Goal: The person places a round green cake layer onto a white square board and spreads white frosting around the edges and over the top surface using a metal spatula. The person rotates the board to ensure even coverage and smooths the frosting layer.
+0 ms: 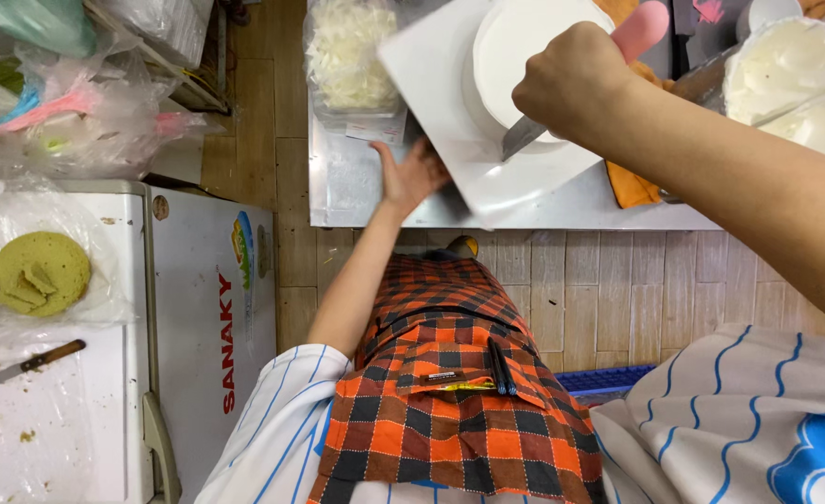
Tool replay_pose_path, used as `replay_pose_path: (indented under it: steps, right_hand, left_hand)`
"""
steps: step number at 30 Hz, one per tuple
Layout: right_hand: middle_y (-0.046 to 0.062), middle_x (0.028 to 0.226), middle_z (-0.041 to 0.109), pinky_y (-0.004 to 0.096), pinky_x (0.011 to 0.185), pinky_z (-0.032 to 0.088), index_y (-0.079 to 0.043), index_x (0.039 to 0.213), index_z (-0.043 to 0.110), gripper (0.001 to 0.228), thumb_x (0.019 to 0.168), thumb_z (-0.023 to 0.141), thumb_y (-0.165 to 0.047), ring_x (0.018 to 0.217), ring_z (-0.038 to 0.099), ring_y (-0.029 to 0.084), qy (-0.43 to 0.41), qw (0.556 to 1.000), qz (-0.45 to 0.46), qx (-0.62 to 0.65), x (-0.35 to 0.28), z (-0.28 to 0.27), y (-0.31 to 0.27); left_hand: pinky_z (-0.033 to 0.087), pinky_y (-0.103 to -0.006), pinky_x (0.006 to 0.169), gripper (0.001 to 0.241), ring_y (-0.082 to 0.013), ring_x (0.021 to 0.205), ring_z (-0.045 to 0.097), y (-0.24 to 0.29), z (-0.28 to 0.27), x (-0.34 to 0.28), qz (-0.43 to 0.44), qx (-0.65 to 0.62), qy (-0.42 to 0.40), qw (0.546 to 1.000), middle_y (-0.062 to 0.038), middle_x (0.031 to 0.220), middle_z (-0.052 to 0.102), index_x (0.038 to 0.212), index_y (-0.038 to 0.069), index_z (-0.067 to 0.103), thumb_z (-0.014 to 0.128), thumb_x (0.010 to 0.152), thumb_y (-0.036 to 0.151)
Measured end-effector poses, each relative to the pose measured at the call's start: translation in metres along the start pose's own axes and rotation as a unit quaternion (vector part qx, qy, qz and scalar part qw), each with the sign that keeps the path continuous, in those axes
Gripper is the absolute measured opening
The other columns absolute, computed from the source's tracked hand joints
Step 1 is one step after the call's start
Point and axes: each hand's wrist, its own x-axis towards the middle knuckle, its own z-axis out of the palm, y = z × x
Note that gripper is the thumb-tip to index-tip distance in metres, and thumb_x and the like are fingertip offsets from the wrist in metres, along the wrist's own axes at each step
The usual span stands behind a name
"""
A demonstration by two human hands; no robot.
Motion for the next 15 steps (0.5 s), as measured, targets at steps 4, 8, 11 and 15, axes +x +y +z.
replay_pose_path:
  steps: [4,8,11,15]
  right_hand:
    - [0.002,0.082,0.078,0.03,0.053,0.052,-0.018,0.075,0.078,0.005,0.08,0.078,-0.019,0.078,0.076,0.02,-0.001,1.0,-0.003,0.021,-0.003,0.0,-0.003]
    - [0.001,0.085,0.078,0.031,0.056,0.054,-0.018,0.079,0.079,0.006,0.083,0.075,-0.018,0.08,0.076,0.02,0.004,0.999,-0.012,0.029,-0.018,-0.001,-0.013]
    - [0.001,0.087,0.078,0.032,0.059,0.055,-0.018,0.079,0.079,0.008,0.084,0.073,-0.018,0.081,0.076,0.018,-0.004,0.999,-0.014,0.042,-0.043,-0.001,-0.022]
    - [0.003,0.087,0.078,0.039,0.063,0.058,-0.023,0.096,0.078,0.014,0.083,0.073,-0.026,0.081,0.076,0.023,-0.06,0.981,0.024,0.182,-0.104,0.011,-0.005]
  left_hand:
    - [0.017,-0.0544,0.124,0.136,-0.0391,0.154,0.02,0.029,0.003,0.008,0.129,0.023,0.015,0.991,-0.021,0.166,0.019,0.167,0.023,0.011,0.01,0.058,0.103]
    - [0.016,-0.0561,0.127,0.131,-0.0373,0.155,0.022,0.015,-0.001,0.013,0.085,-0.061,0.049,0.993,-0.017,0.17,0.021,0.166,0.019,0.013,0.014,0.065,0.103]
    - [0.018,-0.0541,0.125,0.134,-0.0375,0.153,0.024,-0.011,-0.015,0.004,0.017,-0.046,0.013,0.999,-0.02,0.168,0.023,0.166,0.015,0.015,0.014,0.067,0.104]
    - [0.021,-0.0554,0.121,0.14,-0.0377,0.15,0.024,-0.036,-0.029,-0.014,-0.052,-0.081,-0.027,0.995,-0.022,0.169,0.023,0.166,0.005,0.017,0.016,0.07,0.106]
